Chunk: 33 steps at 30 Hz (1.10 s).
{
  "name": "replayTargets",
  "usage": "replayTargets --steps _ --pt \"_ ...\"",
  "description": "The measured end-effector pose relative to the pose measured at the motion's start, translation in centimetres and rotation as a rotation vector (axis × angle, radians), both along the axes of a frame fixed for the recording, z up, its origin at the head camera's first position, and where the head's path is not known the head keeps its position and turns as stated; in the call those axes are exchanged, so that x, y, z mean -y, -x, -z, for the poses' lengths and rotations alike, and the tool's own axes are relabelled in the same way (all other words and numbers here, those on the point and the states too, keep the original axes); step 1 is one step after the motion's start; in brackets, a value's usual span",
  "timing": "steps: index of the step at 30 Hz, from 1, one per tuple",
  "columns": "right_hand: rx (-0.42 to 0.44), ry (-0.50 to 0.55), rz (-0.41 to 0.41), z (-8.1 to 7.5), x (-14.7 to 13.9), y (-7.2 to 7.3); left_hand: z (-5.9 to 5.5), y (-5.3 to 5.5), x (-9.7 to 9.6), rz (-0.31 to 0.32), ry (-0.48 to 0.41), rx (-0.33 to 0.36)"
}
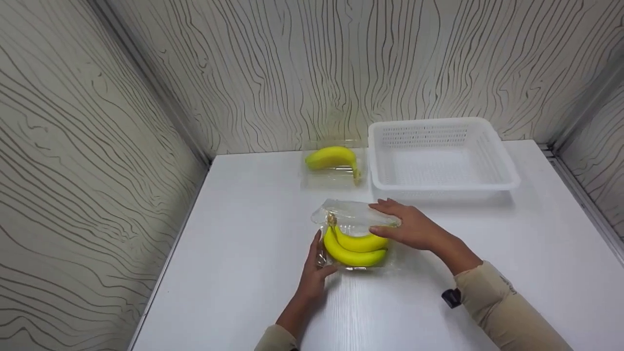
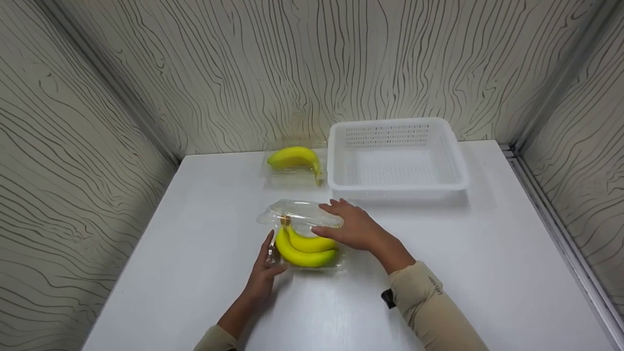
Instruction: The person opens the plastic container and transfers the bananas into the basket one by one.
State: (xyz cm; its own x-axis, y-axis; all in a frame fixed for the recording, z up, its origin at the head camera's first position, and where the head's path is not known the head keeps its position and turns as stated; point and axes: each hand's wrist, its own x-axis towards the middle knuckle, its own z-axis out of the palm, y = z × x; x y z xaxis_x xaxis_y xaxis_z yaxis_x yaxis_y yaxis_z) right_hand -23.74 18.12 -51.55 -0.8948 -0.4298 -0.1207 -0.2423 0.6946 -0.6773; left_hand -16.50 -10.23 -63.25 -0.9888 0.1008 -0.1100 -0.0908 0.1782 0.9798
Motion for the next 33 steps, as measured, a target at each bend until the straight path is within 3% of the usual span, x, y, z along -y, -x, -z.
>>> replayTargets --steps 13,20,27,33 --pt "-0.068 -0.131 -0.006 -3.0 -1.1 -0.5 0.2 0.1 -0.2 -0.011 -0.013 0.033" --pt "-0.168 -0.190 0.096 -3.9 -0.9 -0.8 0.1 -0.2 -0.1 -0.014 -0.010 0.017" --pt "-0.349 -0.060 0.214 -3.4 -0.2 -0.3 -0.1 -0.4 -0.1 -0.033 -0.016 0.049" --pt "-0.486 0.064 0.283 -2.8 0.2 0.6 -0.1 -0.3 -0.3 -0.030 -0.024 0.012"
